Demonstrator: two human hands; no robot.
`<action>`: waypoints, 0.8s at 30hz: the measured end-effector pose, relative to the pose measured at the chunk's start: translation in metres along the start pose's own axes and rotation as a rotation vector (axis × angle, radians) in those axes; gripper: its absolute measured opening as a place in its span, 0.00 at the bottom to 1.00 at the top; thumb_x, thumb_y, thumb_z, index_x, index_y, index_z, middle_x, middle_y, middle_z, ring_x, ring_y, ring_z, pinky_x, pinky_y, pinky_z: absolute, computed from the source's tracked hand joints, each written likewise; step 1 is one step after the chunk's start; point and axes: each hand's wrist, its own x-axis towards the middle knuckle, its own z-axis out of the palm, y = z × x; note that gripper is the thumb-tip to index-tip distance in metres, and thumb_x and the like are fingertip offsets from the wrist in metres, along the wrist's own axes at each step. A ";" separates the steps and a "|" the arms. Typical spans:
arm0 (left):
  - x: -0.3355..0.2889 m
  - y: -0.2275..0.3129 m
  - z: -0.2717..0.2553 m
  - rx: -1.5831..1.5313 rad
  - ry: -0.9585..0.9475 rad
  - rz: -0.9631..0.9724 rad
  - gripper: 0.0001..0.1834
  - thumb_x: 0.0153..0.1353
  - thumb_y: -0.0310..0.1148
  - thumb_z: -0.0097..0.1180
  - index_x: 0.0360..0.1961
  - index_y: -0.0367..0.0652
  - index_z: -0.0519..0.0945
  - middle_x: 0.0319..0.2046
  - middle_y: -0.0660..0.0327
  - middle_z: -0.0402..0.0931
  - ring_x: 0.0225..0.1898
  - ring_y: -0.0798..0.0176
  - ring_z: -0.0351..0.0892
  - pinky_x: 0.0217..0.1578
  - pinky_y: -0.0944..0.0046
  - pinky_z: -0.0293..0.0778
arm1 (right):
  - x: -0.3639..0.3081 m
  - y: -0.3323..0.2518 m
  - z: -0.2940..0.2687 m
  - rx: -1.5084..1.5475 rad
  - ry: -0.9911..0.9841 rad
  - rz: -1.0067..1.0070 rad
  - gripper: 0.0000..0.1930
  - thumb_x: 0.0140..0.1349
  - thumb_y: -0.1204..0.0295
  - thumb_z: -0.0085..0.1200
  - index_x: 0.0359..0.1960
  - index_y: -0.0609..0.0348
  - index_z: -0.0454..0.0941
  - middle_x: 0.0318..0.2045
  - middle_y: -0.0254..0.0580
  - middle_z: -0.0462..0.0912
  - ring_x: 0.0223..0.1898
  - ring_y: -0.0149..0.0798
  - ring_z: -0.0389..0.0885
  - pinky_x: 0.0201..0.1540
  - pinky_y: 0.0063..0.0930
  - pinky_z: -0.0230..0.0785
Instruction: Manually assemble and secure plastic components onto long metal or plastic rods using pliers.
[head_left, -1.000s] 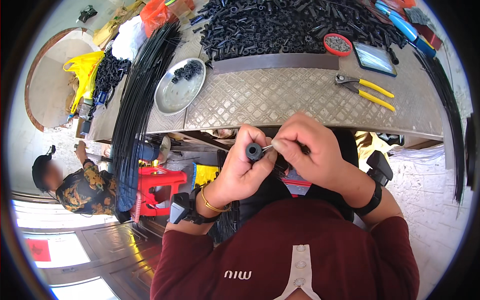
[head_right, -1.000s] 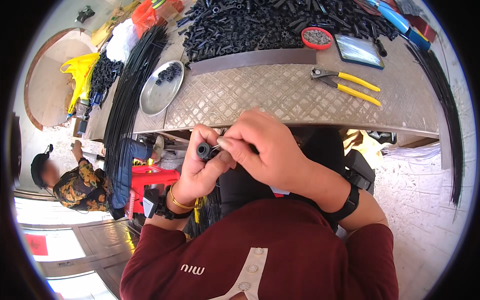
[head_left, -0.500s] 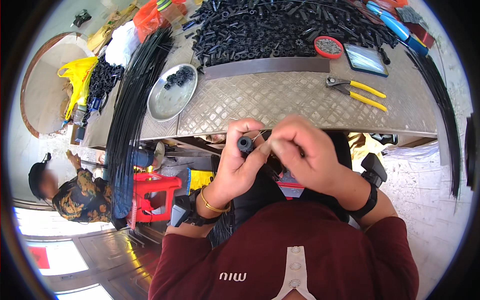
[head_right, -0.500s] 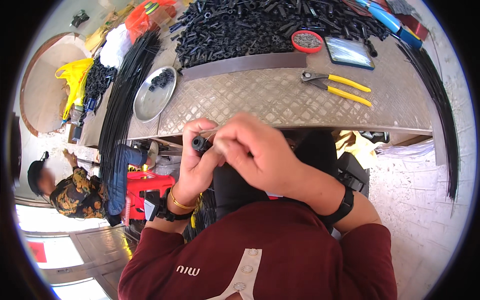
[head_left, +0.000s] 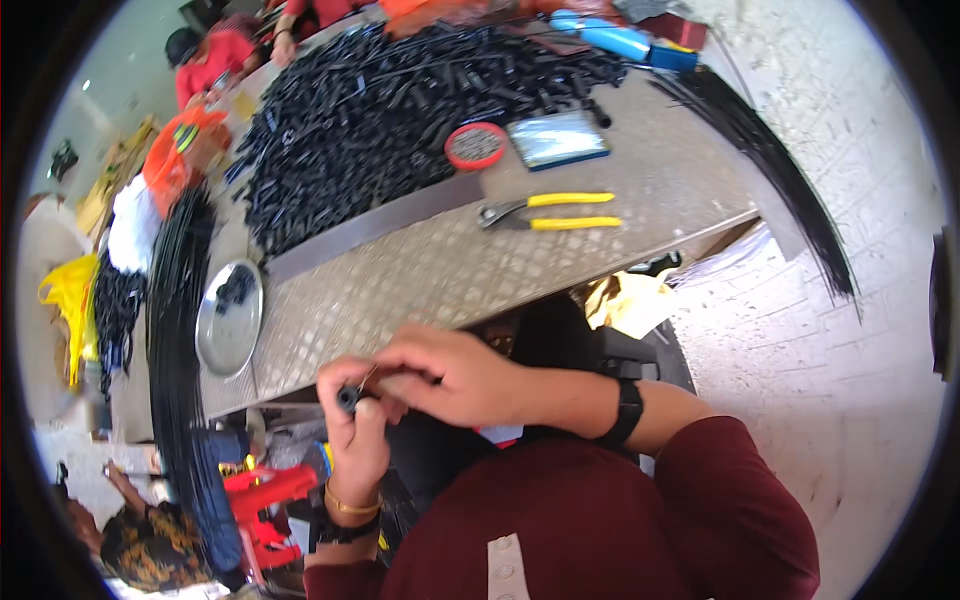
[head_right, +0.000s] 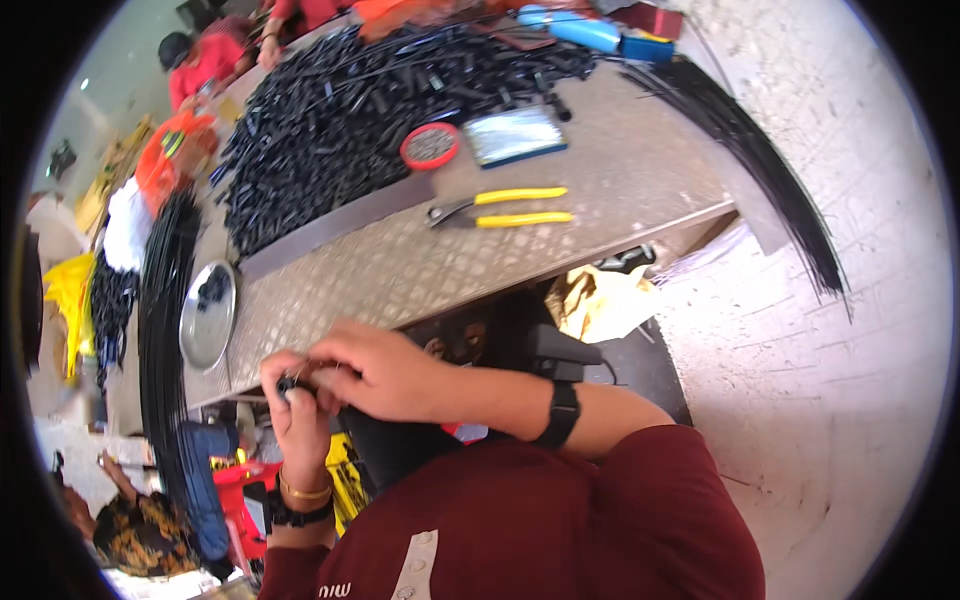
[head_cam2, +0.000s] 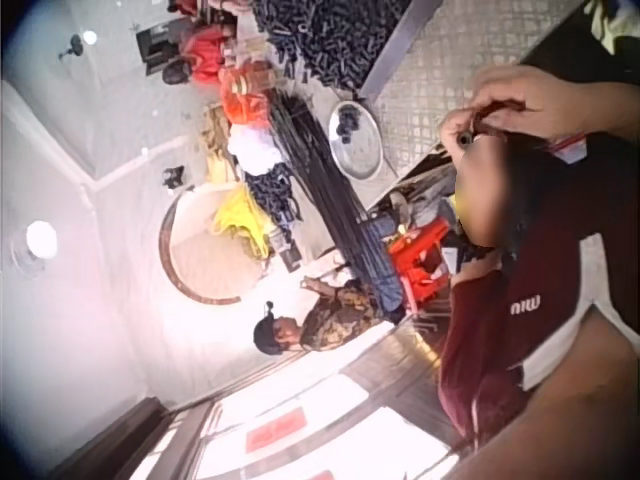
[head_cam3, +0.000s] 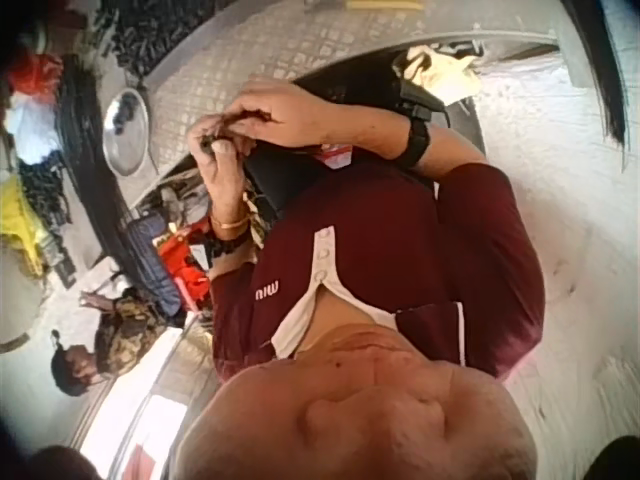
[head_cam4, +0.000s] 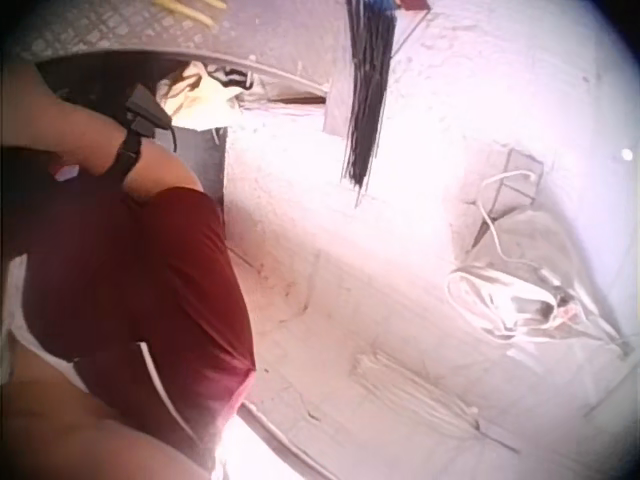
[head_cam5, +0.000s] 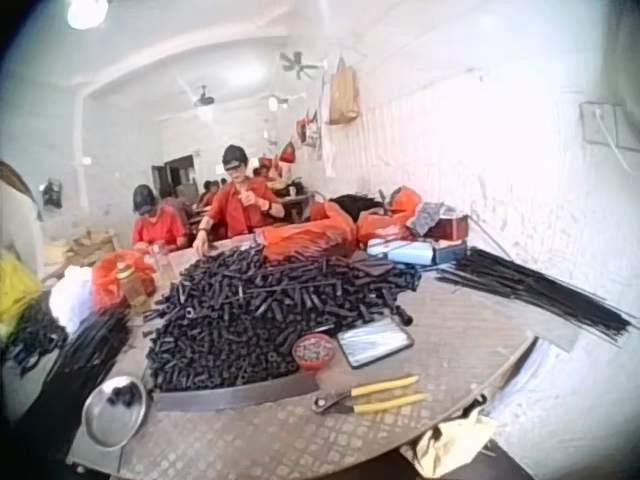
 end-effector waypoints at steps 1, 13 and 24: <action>-0.003 -0.001 -0.001 0.026 0.062 -0.029 0.20 0.65 0.41 0.49 0.50 0.42 0.59 0.31 0.63 0.65 0.25 0.72 0.64 0.27 0.71 0.64 | -0.002 -0.003 0.000 0.047 -0.027 0.013 0.10 0.59 0.76 0.52 0.42 0.61 0.73 0.32 0.39 0.72 0.33 0.35 0.74 0.34 0.26 0.67; 0.016 -0.011 0.023 0.028 0.012 0.044 0.11 0.65 0.37 0.49 0.34 0.42 0.64 0.16 0.65 0.59 0.13 0.72 0.56 0.15 0.69 0.60 | 0.021 -0.020 -0.082 -0.664 -0.154 -0.273 0.09 0.55 0.66 0.54 0.32 0.57 0.74 0.33 0.41 0.74 0.39 0.46 0.72 0.41 0.37 0.66; 0.038 -0.013 0.015 -0.192 0.103 -0.276 0.10 0.64 0.36 0.49 0.29 0.43 0.66 0.13 0.68 0.54 0.13 0.72 0.53 0.15 0.69 0.54 | 0.004 0.041 -0.188 -1.346 -0.326 0.098 0.12 0.53 0.62 0.55 0.30 0.59 0.76 0.32 0.46 0.73 0.38 0.49 0.71 0.41 0.42 0.63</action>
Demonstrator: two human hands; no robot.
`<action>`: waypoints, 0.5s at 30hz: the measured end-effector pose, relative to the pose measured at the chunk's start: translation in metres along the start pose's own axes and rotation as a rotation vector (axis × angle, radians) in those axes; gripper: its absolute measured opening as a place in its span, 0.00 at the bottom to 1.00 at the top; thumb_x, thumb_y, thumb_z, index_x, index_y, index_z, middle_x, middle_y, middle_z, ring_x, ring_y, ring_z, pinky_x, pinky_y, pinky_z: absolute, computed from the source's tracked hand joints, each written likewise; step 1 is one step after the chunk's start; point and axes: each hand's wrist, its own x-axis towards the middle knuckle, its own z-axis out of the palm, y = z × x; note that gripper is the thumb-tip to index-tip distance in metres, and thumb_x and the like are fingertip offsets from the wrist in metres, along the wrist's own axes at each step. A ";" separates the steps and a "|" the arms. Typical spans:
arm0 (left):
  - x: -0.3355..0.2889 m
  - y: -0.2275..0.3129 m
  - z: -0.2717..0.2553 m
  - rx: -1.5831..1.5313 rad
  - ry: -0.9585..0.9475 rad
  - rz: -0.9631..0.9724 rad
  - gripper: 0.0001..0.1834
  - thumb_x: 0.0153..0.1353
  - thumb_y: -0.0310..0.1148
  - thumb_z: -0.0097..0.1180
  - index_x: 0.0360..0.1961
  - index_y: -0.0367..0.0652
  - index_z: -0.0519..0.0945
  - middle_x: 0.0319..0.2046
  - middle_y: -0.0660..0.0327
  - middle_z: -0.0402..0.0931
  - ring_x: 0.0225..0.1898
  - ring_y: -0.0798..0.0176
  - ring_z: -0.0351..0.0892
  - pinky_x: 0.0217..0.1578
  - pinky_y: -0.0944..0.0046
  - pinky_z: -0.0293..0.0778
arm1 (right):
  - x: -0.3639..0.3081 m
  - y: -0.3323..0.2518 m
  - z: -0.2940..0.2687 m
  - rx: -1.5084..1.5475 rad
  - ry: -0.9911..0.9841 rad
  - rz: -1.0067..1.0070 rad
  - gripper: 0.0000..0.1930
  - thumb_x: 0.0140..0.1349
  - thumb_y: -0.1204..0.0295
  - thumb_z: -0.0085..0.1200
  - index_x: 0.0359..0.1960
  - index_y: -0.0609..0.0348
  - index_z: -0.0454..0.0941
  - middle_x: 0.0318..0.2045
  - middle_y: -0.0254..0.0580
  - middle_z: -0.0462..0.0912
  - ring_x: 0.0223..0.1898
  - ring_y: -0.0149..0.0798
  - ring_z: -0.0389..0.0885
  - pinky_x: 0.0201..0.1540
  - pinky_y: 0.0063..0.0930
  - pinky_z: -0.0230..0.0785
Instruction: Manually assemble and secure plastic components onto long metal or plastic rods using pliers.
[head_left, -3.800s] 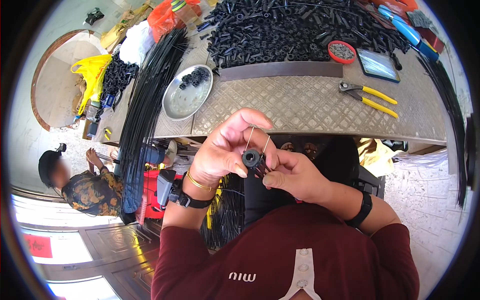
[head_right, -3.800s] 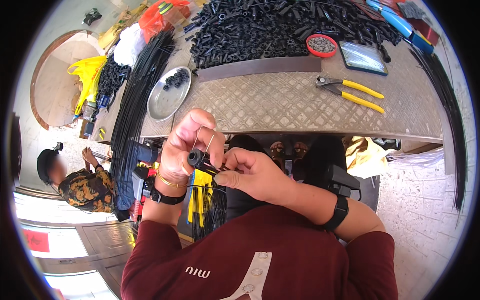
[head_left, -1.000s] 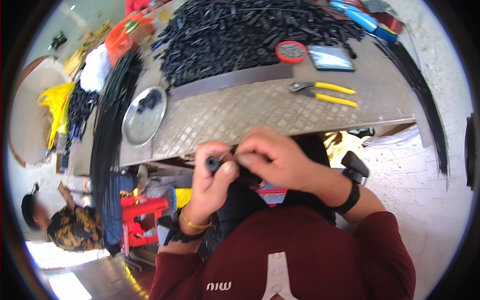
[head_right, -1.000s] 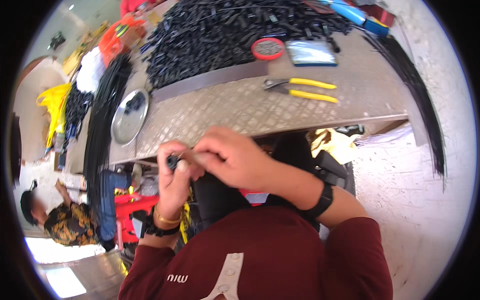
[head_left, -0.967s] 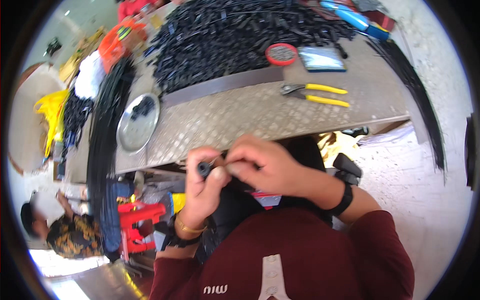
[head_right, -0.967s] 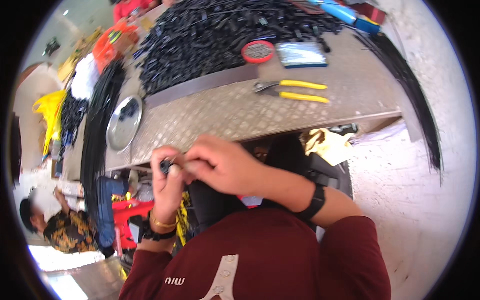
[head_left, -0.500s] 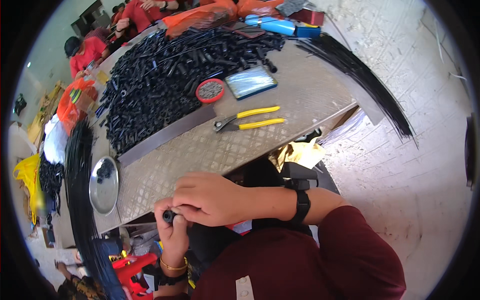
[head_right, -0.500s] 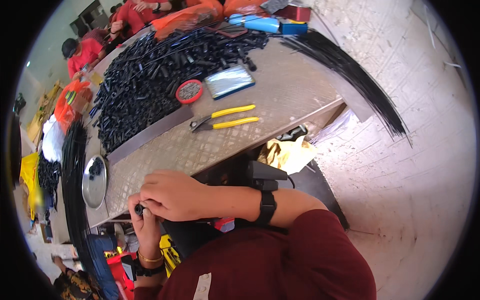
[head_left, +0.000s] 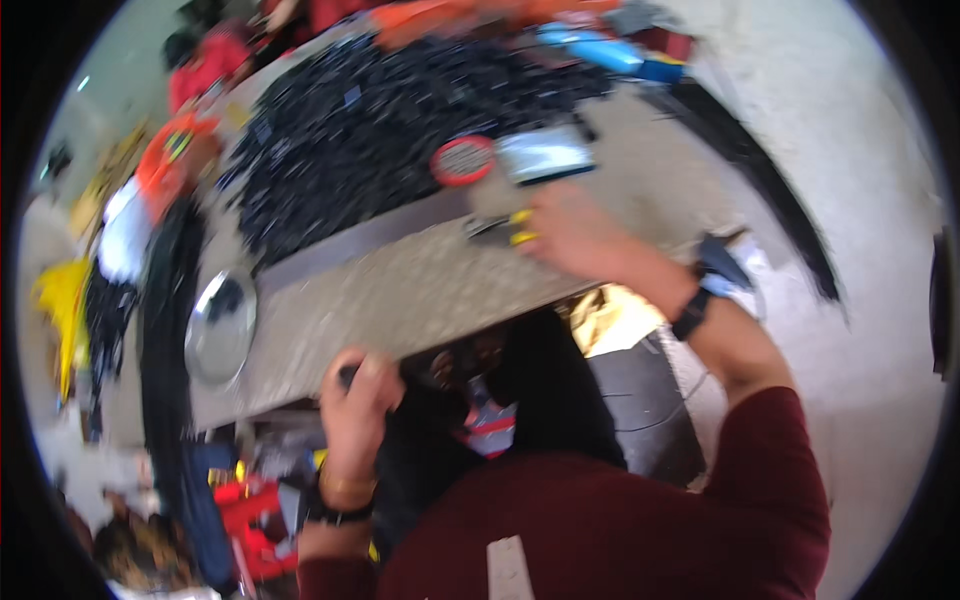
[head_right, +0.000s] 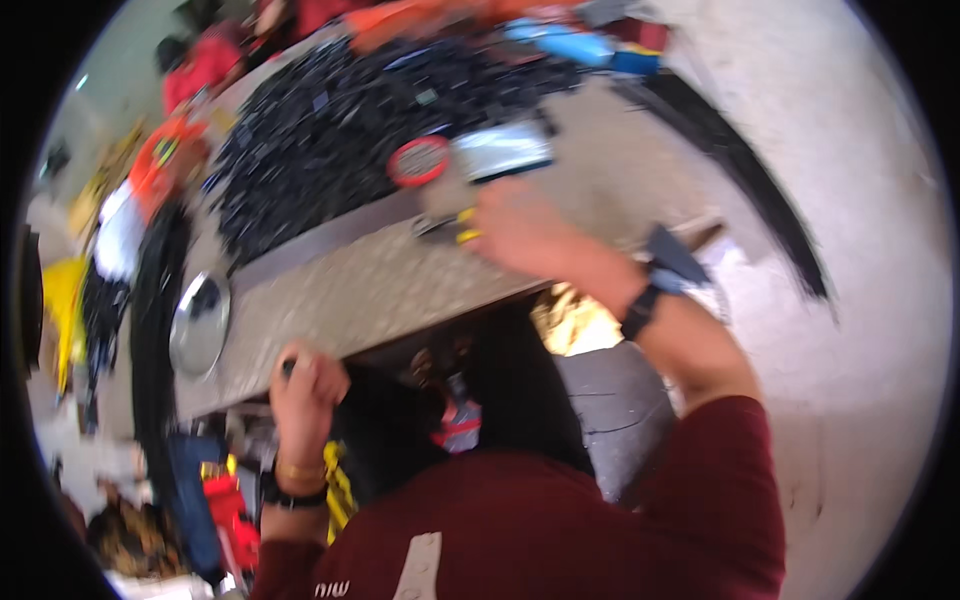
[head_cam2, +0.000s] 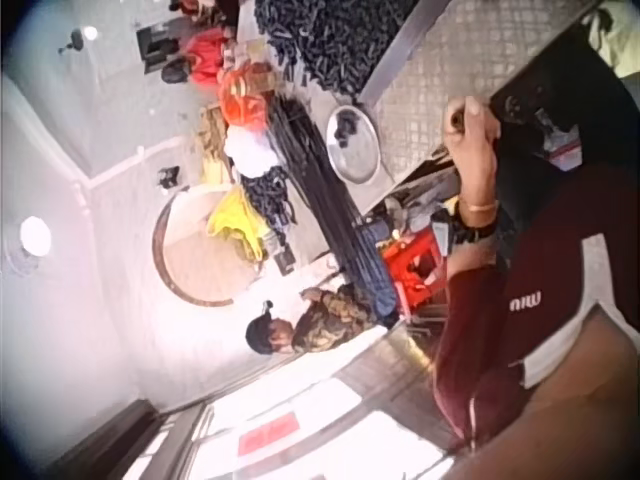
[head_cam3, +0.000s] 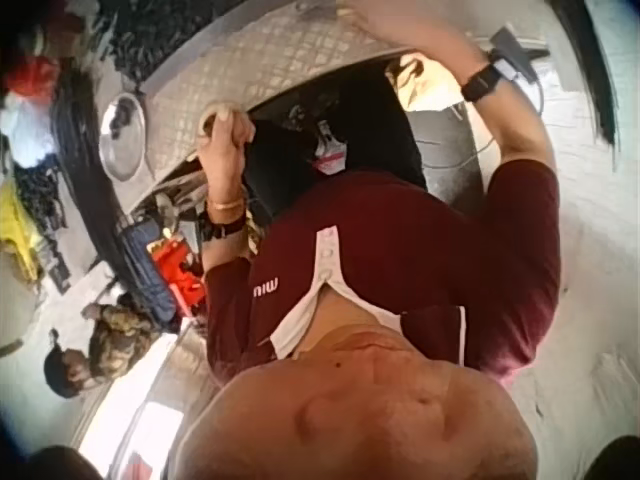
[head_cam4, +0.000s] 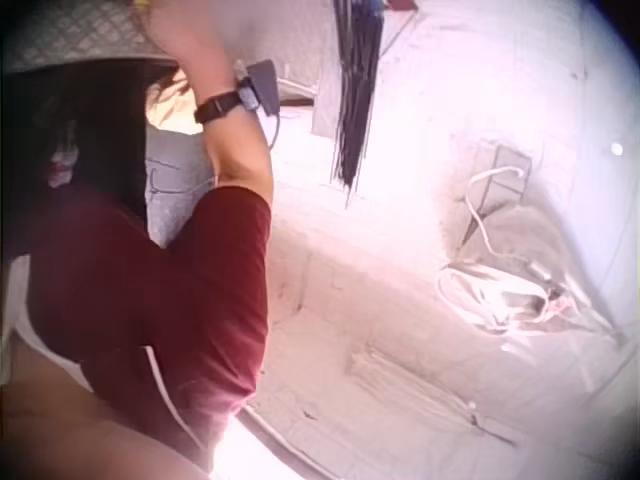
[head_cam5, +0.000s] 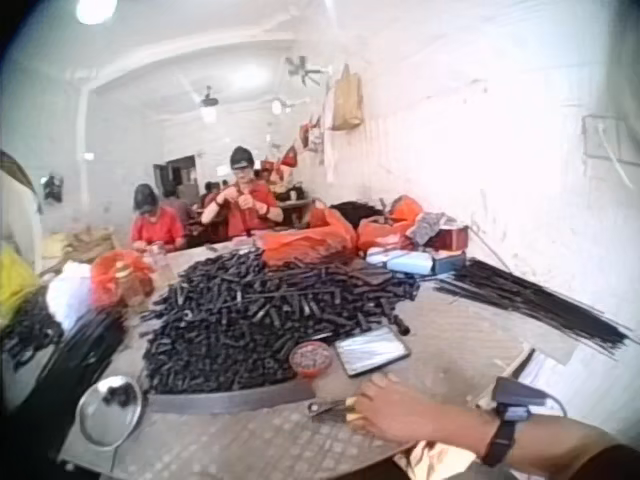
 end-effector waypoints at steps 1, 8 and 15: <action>0.004 0.001 -0.005 -0.055 -0.030 0.002 0.14 0.65 0.40 0.48 0.34 0.37 0.69 0.14 0.66 0.60 0.15 0.73 0.57 0.16 0.69 0.58 | -0.006 -0.006 -0.002 0.112 0.227 -0.044 0.11 0.54 0.64 0.54 0.30 0.59 0.75 0.32 0.47 0.74 0.37 0.49 0.72 0.40 0.41 0.65; 0.004 0.007 -0.013 0.113 -0.077 0.057 0.38 0.62 0.66 0.25 0.39 0.37 0.70 0.11 0.70 0.54 0.12 0.74 0.52 0.16 0.71 0.55 | -0.009 -0.091 -0.053 0.677 -0.040 -0.111 0.11 0.55 0.68 0.55 0.34 0.62 0.73 0.40 0.49 0.72 0.39 0.48 0.72 0.39 0.35 0.65; -0.003 0.008 -0.022 0.139 -0.094 0.049 0.39 0.64 0.63 0.27 0.43 0.34 0.74 0.11 0.71 0.56 0.13 0.76 0.53 0.17 0.73 0.54 | 0.011 -0.130 -0.059 0.227 0.121 -0.311 0.16 0.49 0.73 0.54 0.42 0.61 0.76 0.50 0.45 0.71 0.49 0.46 0.71 0.52 0.39 0.61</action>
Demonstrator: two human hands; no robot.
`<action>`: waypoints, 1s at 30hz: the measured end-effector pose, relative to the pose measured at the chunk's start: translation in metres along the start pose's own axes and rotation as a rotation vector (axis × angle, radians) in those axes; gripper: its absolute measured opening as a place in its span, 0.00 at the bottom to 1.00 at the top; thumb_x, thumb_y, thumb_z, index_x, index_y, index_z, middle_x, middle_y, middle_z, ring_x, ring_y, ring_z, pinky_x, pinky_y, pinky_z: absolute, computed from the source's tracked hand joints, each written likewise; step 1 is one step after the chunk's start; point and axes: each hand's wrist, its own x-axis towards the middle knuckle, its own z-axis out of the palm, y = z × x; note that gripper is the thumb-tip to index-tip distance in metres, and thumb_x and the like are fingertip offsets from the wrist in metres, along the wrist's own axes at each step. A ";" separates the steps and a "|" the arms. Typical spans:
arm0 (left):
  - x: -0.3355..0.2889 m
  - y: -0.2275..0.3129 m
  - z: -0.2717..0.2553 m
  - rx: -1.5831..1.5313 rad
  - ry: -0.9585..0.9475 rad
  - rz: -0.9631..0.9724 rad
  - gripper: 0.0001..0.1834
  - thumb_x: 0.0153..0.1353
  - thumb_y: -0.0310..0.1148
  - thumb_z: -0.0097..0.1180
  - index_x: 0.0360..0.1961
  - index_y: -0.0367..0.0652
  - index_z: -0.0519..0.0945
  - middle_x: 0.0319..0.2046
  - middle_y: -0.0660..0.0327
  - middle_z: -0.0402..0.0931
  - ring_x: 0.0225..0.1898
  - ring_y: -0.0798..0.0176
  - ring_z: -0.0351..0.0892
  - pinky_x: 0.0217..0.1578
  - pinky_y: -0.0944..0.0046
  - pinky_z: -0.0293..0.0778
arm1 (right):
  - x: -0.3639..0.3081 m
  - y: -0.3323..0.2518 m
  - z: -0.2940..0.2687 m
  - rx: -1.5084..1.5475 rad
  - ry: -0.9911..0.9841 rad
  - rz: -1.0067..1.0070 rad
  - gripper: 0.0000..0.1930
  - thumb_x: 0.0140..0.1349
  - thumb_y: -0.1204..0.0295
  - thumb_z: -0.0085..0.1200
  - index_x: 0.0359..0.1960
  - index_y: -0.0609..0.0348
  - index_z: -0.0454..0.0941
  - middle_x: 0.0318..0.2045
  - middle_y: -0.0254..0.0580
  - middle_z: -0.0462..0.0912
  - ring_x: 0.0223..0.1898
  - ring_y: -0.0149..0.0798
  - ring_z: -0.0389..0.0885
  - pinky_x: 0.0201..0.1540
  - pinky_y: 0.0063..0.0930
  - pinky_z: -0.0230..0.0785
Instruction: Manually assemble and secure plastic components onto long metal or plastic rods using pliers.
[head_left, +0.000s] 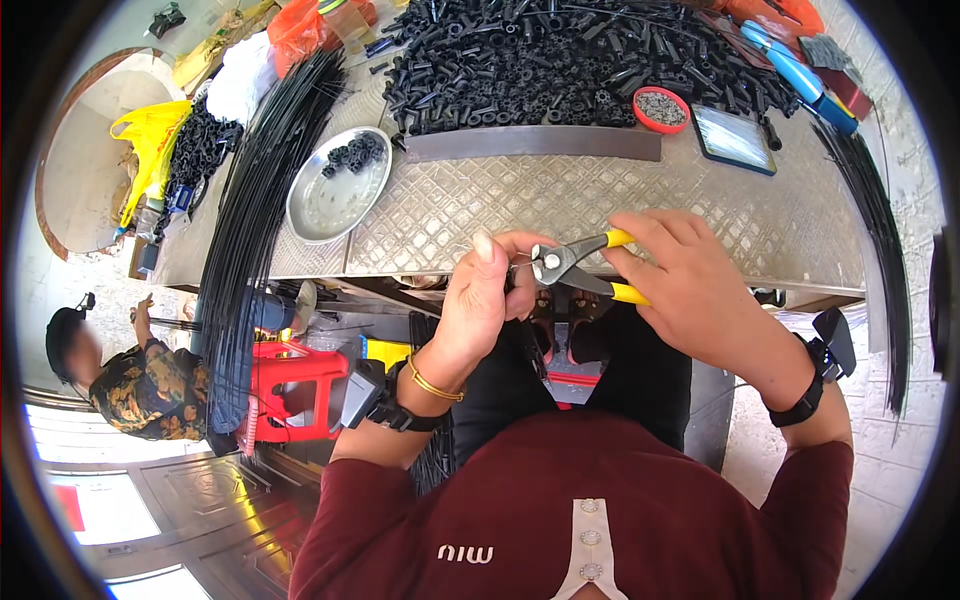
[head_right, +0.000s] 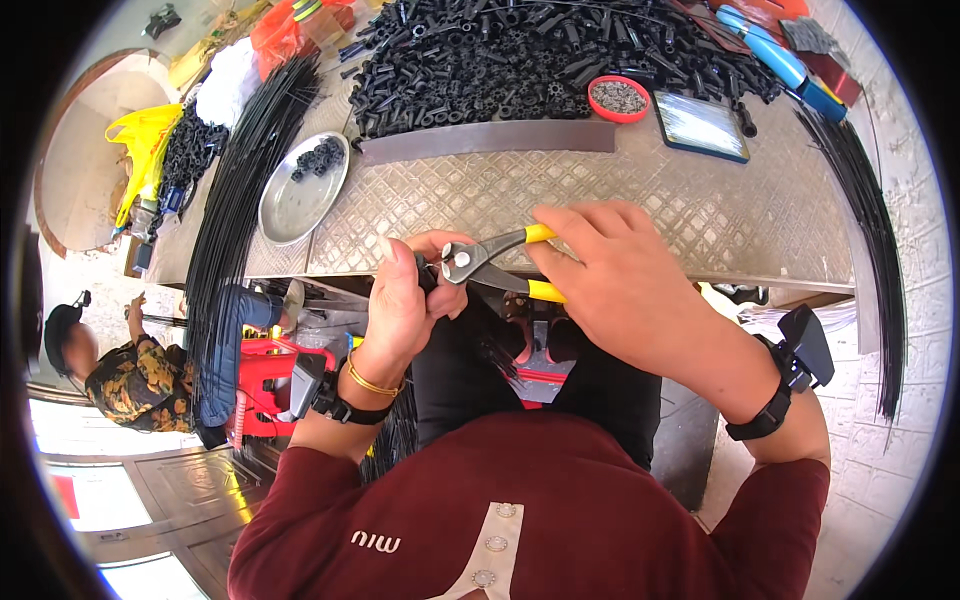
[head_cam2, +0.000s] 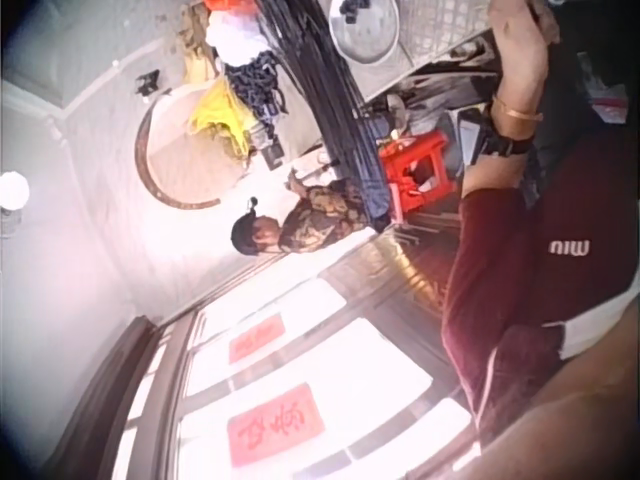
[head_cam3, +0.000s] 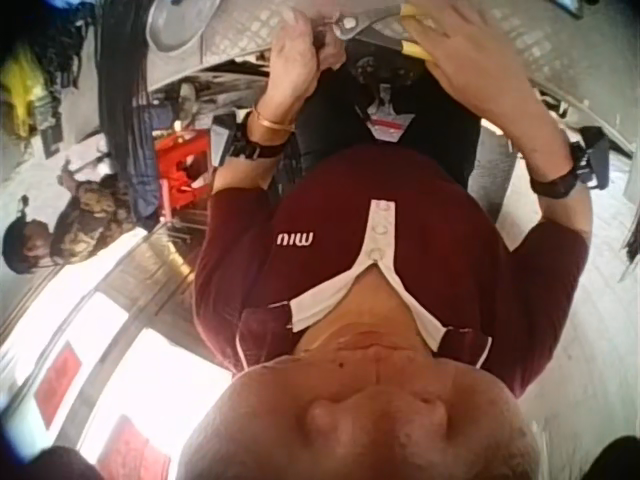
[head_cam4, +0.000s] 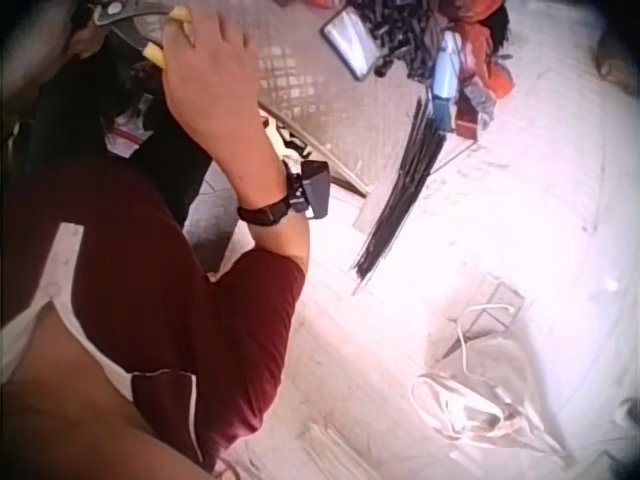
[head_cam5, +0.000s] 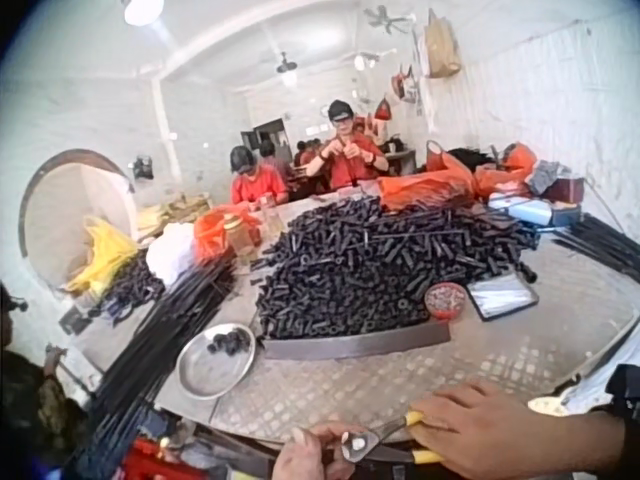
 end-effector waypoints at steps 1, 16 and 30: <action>-0.001 -0.002 -0.002 -0.026 -0.004 -0.002 0.37 0.67 0.60 0.26 0.44 0.34 0.75 0.11 0.71 0.57 0.14 0.76 0.54 0.17 0.74 0.54 | 0.002 -0.001 0.001 -0.019 0.019 0.002 0.16 0.49 0.73 0.53 0.42 0.61 0.76 0.50 0.44 0.71 0.50 0.45 0.70 0.53 0.41 0.60; -0.003 0.002 -0.001 0.015 0.010 -0.046 0.41 0.62 0.65 0.30 0.45 0.32 0.74 0.12 0.70 0.58 0.14 0.74 0.55 0.17 0.71 0.55 | 0.002 0.001 0.009 -0.104 -0.005 -0.020 0.14 0.51 0.71 0.50 0.40 0.59 0.78 0.50 0.38 0.70 0.49 0.40 0.68 0.47 0.37 0.59; -0.004 0.008 0.004 0.001 0.019 -0.077 0.42 0.62 0.66 0.30 0.44 0.31 0.74 0.12 0.70 0.58 0.14 0.74 0.55 0.18 0.71 0.54 | 0.000 -0.005 0.004 -0.148 0.053 -0.013 0.12 0.51 0.72 0.51 0.38 0.58 0.78 0.45 0.35 0.71 0.42 0.39 0.69 0.43 0.37 0.61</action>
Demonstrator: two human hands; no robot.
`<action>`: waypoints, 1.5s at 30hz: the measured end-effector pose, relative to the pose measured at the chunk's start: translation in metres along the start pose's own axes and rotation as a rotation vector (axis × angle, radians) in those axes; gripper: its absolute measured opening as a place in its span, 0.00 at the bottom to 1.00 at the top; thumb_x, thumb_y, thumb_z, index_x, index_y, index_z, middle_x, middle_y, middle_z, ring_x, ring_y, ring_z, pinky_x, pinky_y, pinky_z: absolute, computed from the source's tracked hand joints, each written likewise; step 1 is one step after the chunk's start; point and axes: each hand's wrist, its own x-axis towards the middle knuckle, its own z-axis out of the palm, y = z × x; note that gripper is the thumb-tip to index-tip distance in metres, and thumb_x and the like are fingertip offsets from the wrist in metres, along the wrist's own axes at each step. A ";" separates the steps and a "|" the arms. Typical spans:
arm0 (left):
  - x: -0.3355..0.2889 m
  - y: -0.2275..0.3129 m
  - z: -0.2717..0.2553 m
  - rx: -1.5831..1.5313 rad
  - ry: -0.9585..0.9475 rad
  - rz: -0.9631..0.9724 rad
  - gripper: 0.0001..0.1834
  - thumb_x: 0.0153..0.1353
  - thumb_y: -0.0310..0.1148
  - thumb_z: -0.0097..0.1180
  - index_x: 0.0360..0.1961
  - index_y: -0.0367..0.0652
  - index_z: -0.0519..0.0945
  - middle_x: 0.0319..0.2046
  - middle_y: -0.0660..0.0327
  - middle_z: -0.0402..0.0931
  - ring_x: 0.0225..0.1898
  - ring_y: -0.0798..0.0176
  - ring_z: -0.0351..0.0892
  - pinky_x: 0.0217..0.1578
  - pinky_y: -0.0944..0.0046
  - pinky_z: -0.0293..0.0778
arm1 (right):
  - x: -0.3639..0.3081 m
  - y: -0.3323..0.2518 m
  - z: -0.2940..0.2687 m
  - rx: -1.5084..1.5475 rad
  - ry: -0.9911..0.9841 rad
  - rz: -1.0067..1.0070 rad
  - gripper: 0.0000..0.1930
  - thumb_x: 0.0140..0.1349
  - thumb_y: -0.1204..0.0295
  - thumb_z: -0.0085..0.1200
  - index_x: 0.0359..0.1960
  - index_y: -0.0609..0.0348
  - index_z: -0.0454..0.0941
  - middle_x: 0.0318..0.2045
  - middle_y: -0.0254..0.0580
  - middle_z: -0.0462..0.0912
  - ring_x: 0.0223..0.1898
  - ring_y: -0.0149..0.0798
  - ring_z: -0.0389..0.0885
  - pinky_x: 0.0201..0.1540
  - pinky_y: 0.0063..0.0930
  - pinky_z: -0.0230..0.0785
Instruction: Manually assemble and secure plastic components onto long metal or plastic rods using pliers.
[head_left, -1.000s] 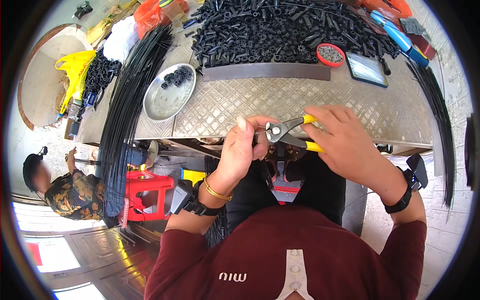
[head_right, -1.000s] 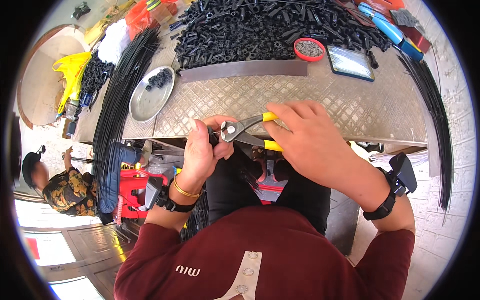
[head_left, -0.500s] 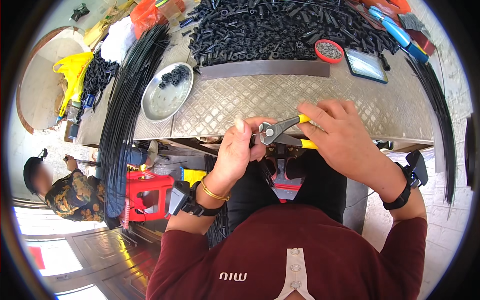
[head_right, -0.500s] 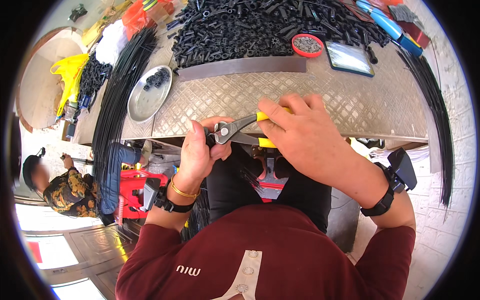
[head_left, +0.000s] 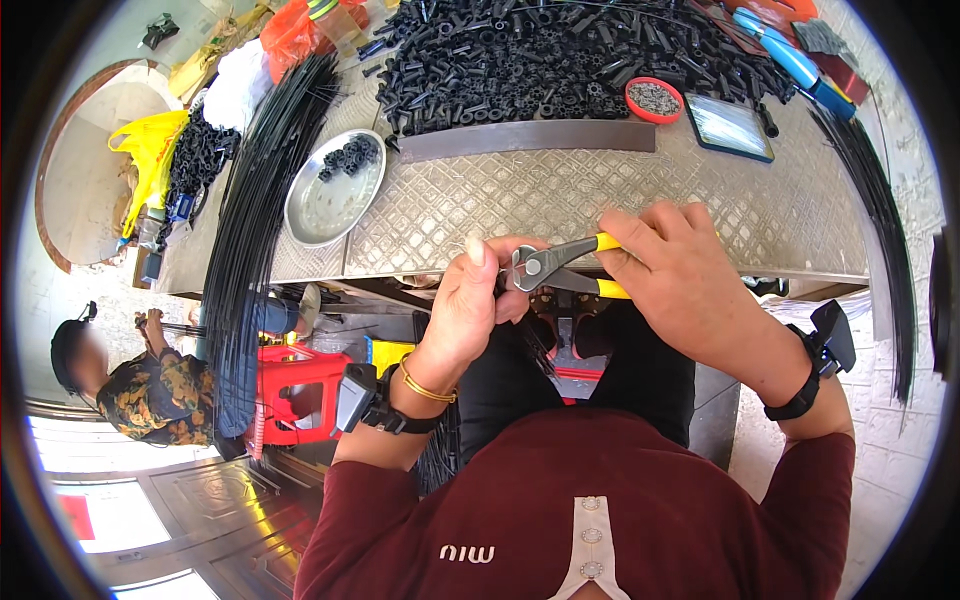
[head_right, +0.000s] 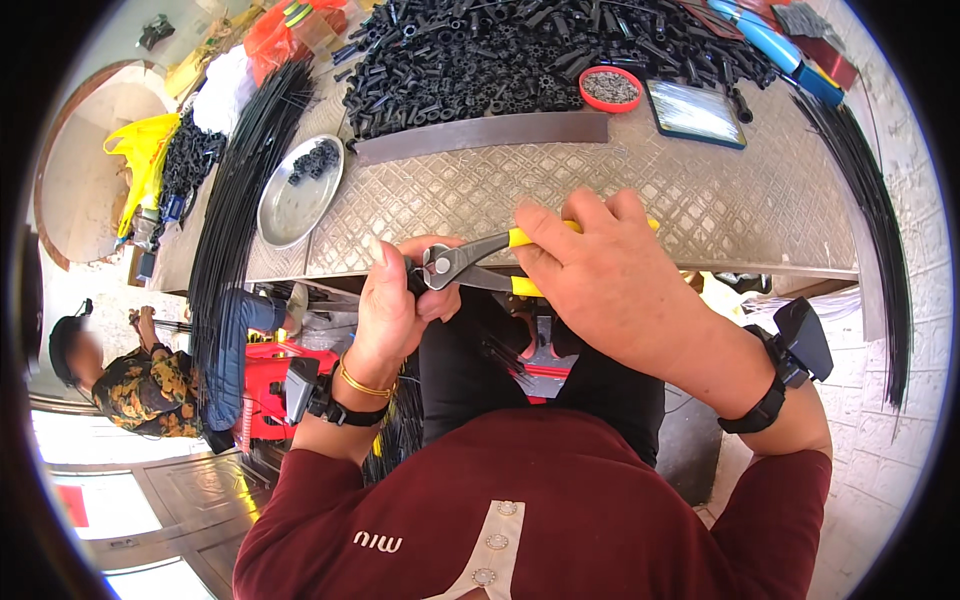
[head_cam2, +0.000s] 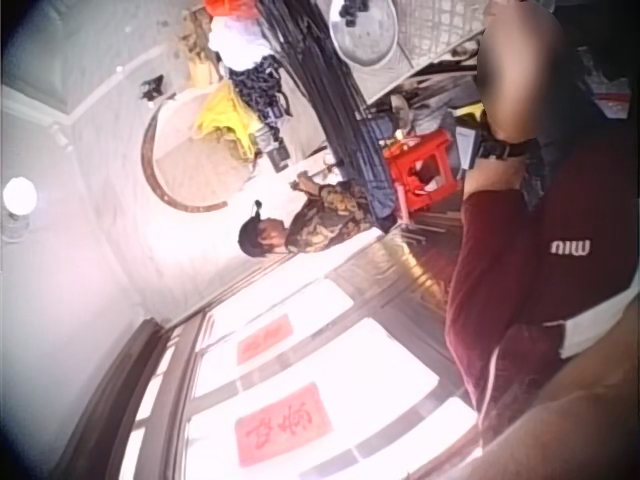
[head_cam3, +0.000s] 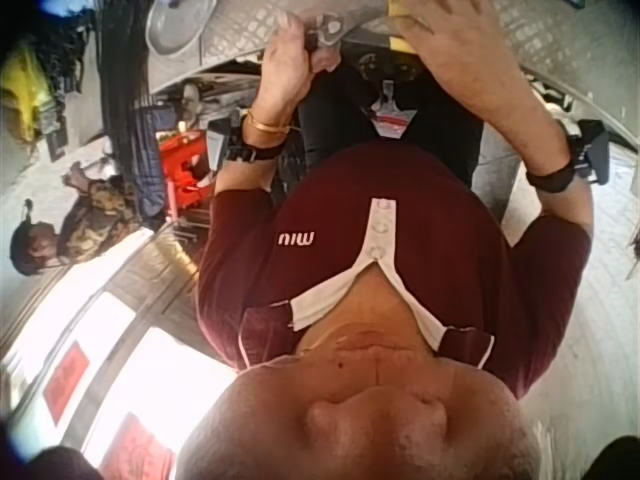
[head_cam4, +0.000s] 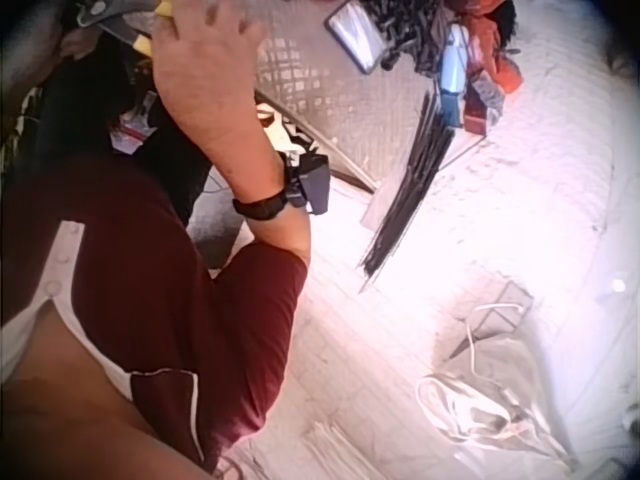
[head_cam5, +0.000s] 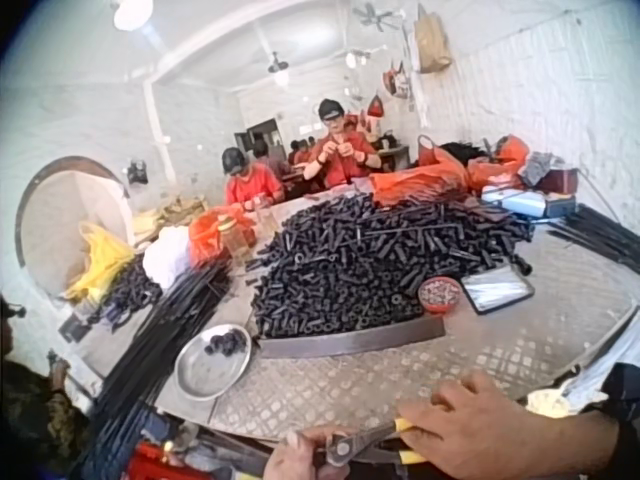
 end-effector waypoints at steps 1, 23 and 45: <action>-0.001 0.000 -0.001 0.002 0.007 -0.006 0.42 0.62 0.66 0.30 0.44 0.31 0.74 0.12 0.70 0.58 0.14 0.74 0.54 0.18 0.71 0.54 | 0.000 -0.001 -0.002 0.017 -0.052 -0.002 0.12 0.51 0.72 0.51 0.38 0.58 0.78 0.43 0.35 0.71 0.41 0.40 0.70 0.42 0.37 0.62; -0.013 0.002 -0.004 -0.020 -0.068 0.029 0.38 0.67 0.60 0.28 0.47 0.34 0.76 0.11 0.73 0.57 0.14 0.78 0.52 0.18 0.75 0.50 | -0.002 -0.004 0.006 0.401 -0.199 -0.004 0.20 0.47 0.74 0.57 0.45 0.61 0.76 0.51 0.42 0.70 0.47 0.48 0.70 0.49 0.39 0.63; -0.013 -0.015 0.005 -0.071 0.325 0.230 0.33 0.64 0.61 0.38 0.25 0.38 0.74 0.15 0.62 0.69 0.14 0.74 0.61 0.15 0.74 0.56 | -0.020 -0.063 0.068 1.538 -0.327 0.354 0.08 0.62 0.70 0.51 0.39 0.60 0.76 0.41 0.37 0.72 0.42 0.33 0.74 0.46 0.25 0.67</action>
